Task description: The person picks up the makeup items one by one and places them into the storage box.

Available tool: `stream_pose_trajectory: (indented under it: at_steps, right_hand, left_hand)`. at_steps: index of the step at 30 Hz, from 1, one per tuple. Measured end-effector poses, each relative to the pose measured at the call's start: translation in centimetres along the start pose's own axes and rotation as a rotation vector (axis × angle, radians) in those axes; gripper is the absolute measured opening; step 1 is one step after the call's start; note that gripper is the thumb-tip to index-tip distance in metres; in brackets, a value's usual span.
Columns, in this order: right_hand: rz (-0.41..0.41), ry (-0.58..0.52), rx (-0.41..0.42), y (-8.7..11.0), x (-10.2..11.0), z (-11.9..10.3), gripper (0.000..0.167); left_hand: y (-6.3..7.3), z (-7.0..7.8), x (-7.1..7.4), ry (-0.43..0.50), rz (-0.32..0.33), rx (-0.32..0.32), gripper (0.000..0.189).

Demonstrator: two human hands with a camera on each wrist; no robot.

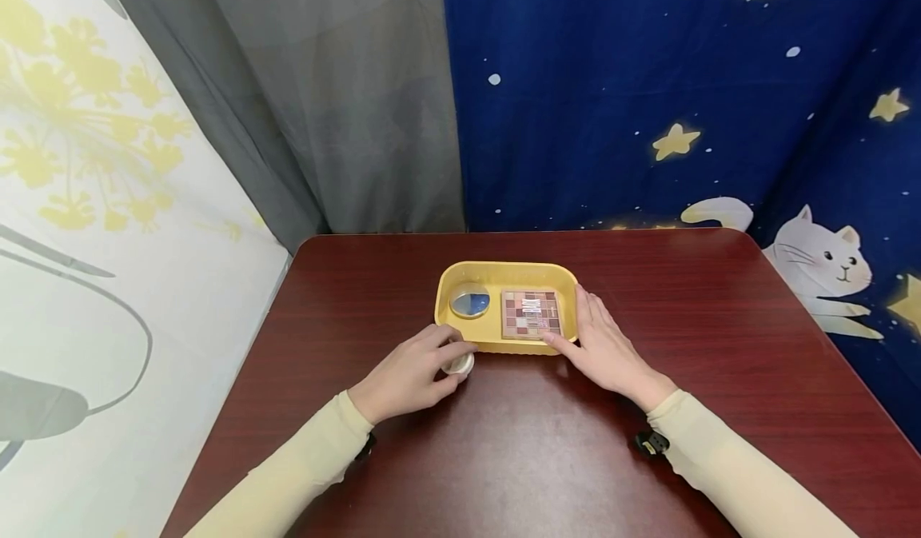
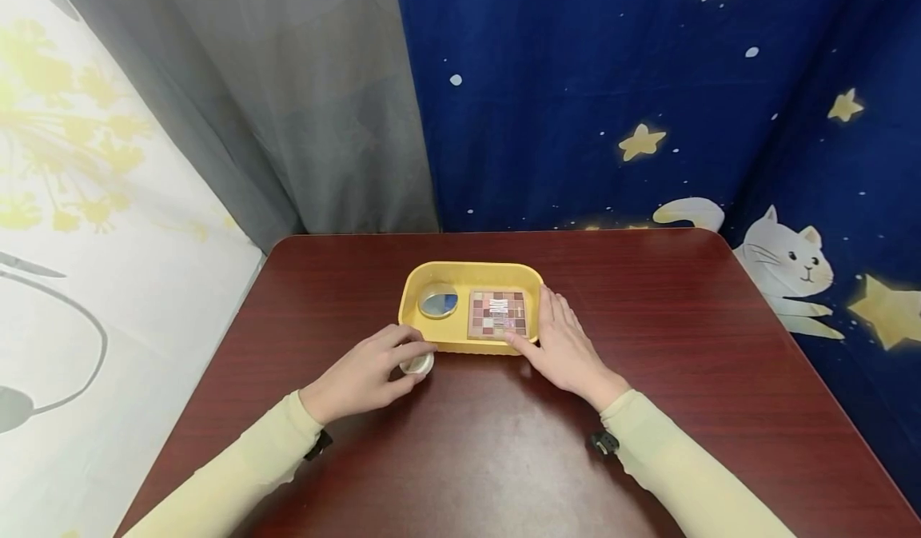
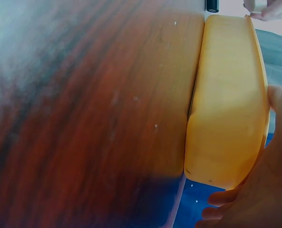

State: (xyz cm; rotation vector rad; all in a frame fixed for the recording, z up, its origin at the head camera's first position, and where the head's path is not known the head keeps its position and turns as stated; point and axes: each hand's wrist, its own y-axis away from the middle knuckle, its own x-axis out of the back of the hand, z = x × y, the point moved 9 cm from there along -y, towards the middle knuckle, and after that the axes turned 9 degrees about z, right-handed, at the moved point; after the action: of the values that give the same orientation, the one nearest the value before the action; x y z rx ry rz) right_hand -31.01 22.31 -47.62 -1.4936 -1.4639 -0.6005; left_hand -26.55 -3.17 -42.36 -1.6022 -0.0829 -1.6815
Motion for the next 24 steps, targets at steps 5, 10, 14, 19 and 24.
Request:
stream_pose_trajectory:
  at_steps: [5, 10, 14, 19, 24]
  right_hand:
    - [0.002, -0.002, 0.0, 0.1, 0.0, 0.0, 0.109]
    - [-0.001, 0.001, -0.004, 0.1, 0.0, 0.0, 0.109]
    - [0.001, -0.005, -0.003, 0.1, 0.0, 0.0, 0.109]
    - [0.009, -0.01, 0.003, 0.1, 0.1, -0.2, 0.109]
    - [0.013, -0.007, 0.01, 0.1, 0.2, -0.2, 0.109]
  left_hand:
    - [-1.3, -0.5, 0.7, 0.028, 0.037, 0.016, 0.039]
    - [-2.4, -0.9, 1.1, 0.047, 0.053, 0.027, 0.038]
    - [-3.3, -1.2, 1.2, 0.06, 0.059, 0.03, 0.038]
    - [-4.2, -1.6, 1.2, 0.062, 0.054, 0.036, 0.04]
    - [-4.9, -2.4, 0.8, 0.053, 0.024, 0.051, 0.042]
